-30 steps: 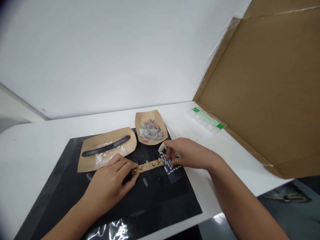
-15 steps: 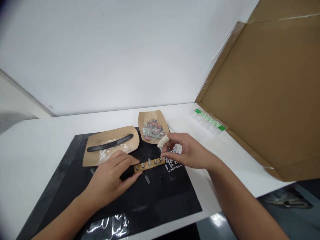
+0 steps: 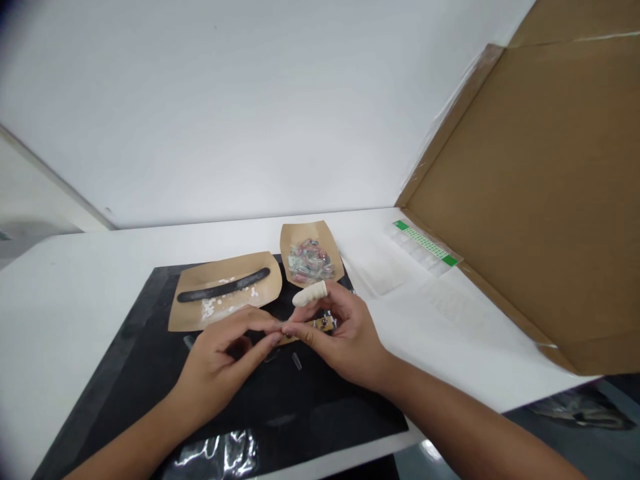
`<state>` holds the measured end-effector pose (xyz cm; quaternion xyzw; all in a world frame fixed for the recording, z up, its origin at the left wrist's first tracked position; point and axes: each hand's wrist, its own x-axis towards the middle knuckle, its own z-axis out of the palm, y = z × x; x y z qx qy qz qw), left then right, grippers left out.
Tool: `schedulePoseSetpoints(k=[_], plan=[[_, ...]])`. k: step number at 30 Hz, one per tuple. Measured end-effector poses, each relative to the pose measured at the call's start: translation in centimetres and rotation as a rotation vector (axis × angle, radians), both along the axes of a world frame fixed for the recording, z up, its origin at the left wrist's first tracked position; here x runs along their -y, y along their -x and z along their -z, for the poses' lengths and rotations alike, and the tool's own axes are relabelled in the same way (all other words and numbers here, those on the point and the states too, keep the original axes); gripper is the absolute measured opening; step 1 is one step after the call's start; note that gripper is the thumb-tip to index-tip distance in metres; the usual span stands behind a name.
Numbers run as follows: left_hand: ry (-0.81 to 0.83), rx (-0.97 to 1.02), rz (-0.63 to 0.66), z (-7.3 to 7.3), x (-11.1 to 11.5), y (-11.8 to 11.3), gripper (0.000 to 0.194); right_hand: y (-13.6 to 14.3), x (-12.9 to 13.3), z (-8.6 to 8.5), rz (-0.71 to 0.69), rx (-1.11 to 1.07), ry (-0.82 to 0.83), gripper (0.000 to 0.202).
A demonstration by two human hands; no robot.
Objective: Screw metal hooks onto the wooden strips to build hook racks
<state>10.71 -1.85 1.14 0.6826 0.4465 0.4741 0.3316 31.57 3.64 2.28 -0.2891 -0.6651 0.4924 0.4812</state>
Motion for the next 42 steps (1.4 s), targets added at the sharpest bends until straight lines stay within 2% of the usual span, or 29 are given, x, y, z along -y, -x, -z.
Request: schedulePoseSetpoints(k=[6, 12, 19, 22, 25, 30, 34, 36, 39, 42], plan=[[0.151, 0.119, -0.029, -0.5, 0.0, -0.3, 0.018, -0.4, -0.3, 0.4, -0.001, 0.066, -0.001, 0.025], [0.167, 0.180, -0.012, -0.7, -0.1, -0.1, 0.018, -0.6, -0.1, 0.5, -0.107, 0.120, -0.007, 0.020], [0.154, 0.269, 0.086, -1.1, 0.2, -0.1, 0.018, -0.1, 0.3, 0.3, -0.130, 0.196, -0.037, 0.023], [0.221, 0.249, 0.072, -1.3, 0.3, -0.2, 0.022, 0.1, 0.3, -0.2, -0.110, 0.288, -0.155, 0.020], [0.300, 0.266, 0.053, -1.3, 0.2, -0.3, 0.025, 0.1, 0.2, -0.3, -0.024, 0.407, -0.372, 0.022], [0.409, 0.290, 0.051, -0.9, 0.1, -0.2, 0.028, 0.0, 0.0, 0.9, 0.093, 0.409, -0.627, 0.054], [0.497, 0.320, 0.048, -0.5, 0.2, 0.2, 0.032, 0.1, 0.0, 1.1, 0.119, 0.386, -0.783, 0.051], [0.545, 0.331, 0.055, -0.4, 0.1, 0.3, 0.033, 0.1, 0.0, 0.9, 0.106, 0.390, -0.802, 0.048], [0.485, 0.236, 0.016, -0.4, -0.1, 0.4, 0.029, 0.2, -0.2, 0.6, 0.072, 0.436, -0.760, 0.035], [0.263, 0.005, -0.034, -0.6, -0.5, 0.7, 0.029, 0.1, -0.4, 0.5, 0.068, 0.487, -0.716, 0.023]])
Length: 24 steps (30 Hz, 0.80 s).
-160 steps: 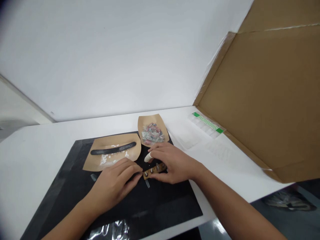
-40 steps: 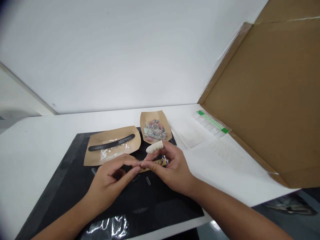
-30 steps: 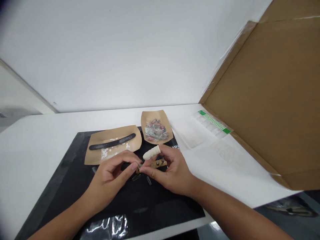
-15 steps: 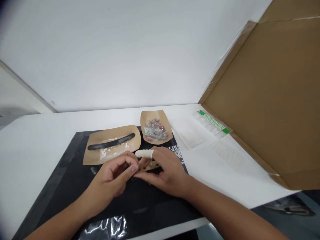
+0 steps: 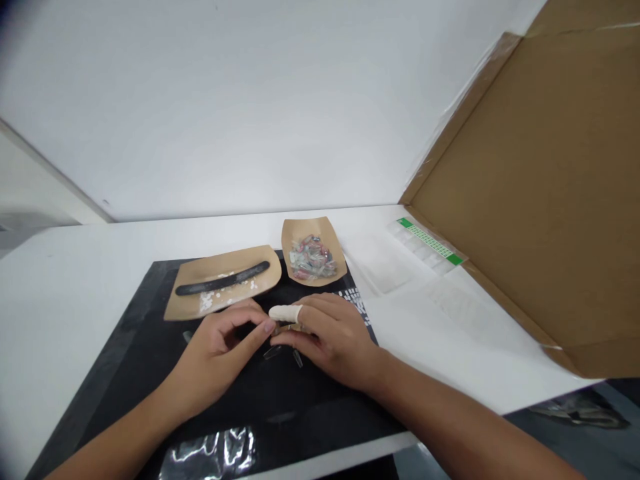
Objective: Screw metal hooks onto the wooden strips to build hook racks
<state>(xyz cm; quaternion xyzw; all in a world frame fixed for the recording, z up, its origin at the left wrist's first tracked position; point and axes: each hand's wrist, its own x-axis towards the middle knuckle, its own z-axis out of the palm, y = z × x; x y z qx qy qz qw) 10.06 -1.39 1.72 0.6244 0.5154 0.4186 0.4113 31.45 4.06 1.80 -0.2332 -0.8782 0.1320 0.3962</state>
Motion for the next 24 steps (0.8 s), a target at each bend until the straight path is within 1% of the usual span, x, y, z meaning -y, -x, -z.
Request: schedulePoseSetpoints(k=[2, 4, 7, 12, 17, 20, 24], plan=[[-0.162, -0.169, 0.005, 0.0, -0.2, 0.4, 0.032, 0.0, -0.1, 0.1, 0.014, 0.037, 0.009, 0.022], [-0.305, -0.305, -0.006, 0.0, -0.3, 1.0, 0.034, 0.0, -0.2, 0.4, 0.015, 0.091, 0.013, 0.025], [-0.423, -0.442, -0.035, 0.0, -0.4, 1.8, 0.037, 0.0, -0.5, 0.9, 0.015, 0.148, 0.030, 0.027], [-0.412, -0.519, -0.037, 0.5, -0.4, 2.3, 0.034, 0.0, -0.7, 1.5, -0.013, 0.165, 0.112, 0.030], [-0.405, -0.598, 0.018, 1.0, -0.2, 2.0, 0.023, 0.2, -0.7, 1.5, 0.016, 0.216, 0.169, 0.033], [-0.410, -0.670, 0.066, 0.9, -0.1, 1.9, 0.020, 0.3, -0.6, 1.5, 0.025, 0.214, 0.199, 0.035], [-0.392, -0.601, 0.088, 0.7, 0.0, 1.8, 0.016, 0.4, -0.5, 1.3, 0.025, 0.237, 0.215, 0.035]])
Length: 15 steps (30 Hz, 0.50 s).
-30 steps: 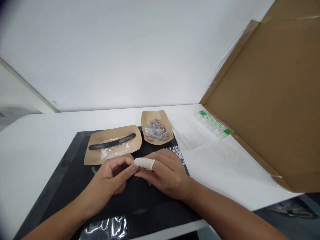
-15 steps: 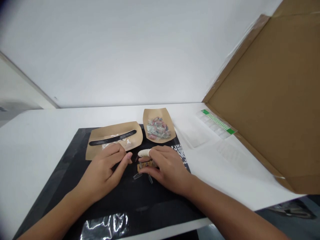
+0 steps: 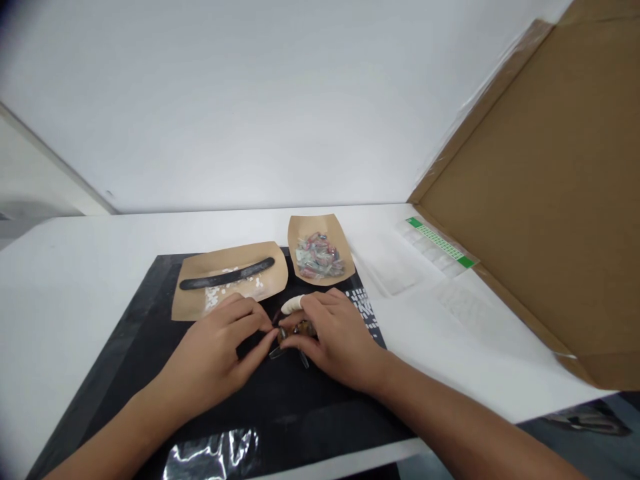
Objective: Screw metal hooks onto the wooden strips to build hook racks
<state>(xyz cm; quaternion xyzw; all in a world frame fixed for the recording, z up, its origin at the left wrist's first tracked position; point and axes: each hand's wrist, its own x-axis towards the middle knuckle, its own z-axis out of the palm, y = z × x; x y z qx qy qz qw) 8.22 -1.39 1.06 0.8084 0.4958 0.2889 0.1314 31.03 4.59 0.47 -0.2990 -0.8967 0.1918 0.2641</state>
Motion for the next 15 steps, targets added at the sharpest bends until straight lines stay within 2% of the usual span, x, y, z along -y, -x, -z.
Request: schedulePoseSetpoints(k=[5, 9, 15], plan=[[0.032, 0.111, 0.019, 0.12, 0.13, -0.10, 0.013, -0.08, 0.09, -0.13, -0.008, 0.061, -0.034, 0.024], [0.022, 0.087, 0.042, 0.40, 0.14, -0.10, 0.016, -0.02, 0.05, -0.20, -0.016, 0.080, -0.027, 0.020], [0.010, 0.047, 0.058, 0.41, -0.05, -0.17, 0.016, 0.14, 0.08, -0.04, -0.003, 0.063, -0.010, 0.024]])
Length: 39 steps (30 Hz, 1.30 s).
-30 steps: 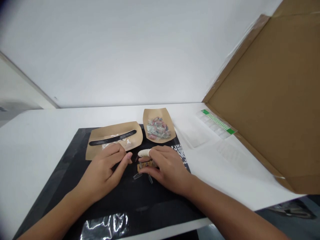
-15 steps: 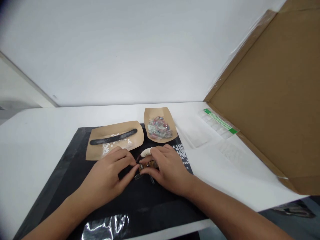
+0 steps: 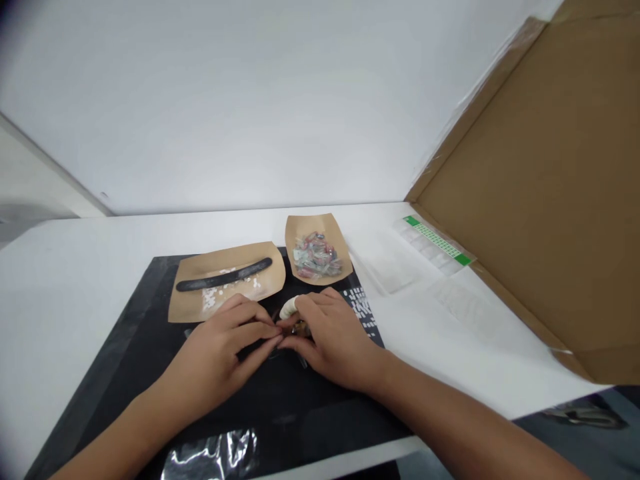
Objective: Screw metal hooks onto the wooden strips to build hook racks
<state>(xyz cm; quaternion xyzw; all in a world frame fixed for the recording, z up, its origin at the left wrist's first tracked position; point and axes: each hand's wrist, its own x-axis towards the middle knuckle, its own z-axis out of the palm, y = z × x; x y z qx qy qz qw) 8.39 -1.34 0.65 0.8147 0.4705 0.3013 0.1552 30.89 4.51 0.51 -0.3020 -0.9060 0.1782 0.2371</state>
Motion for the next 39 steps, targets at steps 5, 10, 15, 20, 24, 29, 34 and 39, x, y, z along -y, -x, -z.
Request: schedulePoseSetpoints(k=[5, 10, 15, 20, 24, 29, 34, 39], plan=[[0.027, 0.020, -0.003, 0.2, -0.2, -0.1, 0.015, 0.0, -0.2, 0.0, -0.027, -0.019, 0.015, 0.026], [0.024, 0.038, 0.016, 0.0, -0.4, 0.1, 0.009, -0.2, -0.3, -0.7, -0.107, 0.063, 0.023, 0.022], [0.009, 0.052, 0.048, -0.2, -0.5, 0.1, 0.007, -0.6, -0.4, -1.2, -0.131, 0.059, 0.060, 0.034], [-0.012, 0.052, 0.024, -0.3, -0.2, 0.0, 0.008, -1.3, -0.4, -1.3, -0.060, -0.034, 0.048, 0.038], [-0.038, 0.053, 0.018, -0.3, -0.1, 0.0, 0.013, -1.7, -0.5, -1.6, -0.014, -0.076, 0.035, 0.031], [-0.073, 0.021, 0.027, 0.5, -0.1, -0.2, 0.010, -1.9, -0.6, -1.9, 0.005, -0.097, 0.016, 0.028], [-0.111, 0.054, 0.029, 0.9, -0.1, -0.5, 0.010, -1.9, -0.8, -1.7, 0.025, -0.107, -0.003, 0.026], [-0.164, -0.003, 0.028, 0.9, 0.0, -0.9, 0.012, -2.0, -0.7, -2.1, 0.008, -0.087, 0.044, 0.027]])
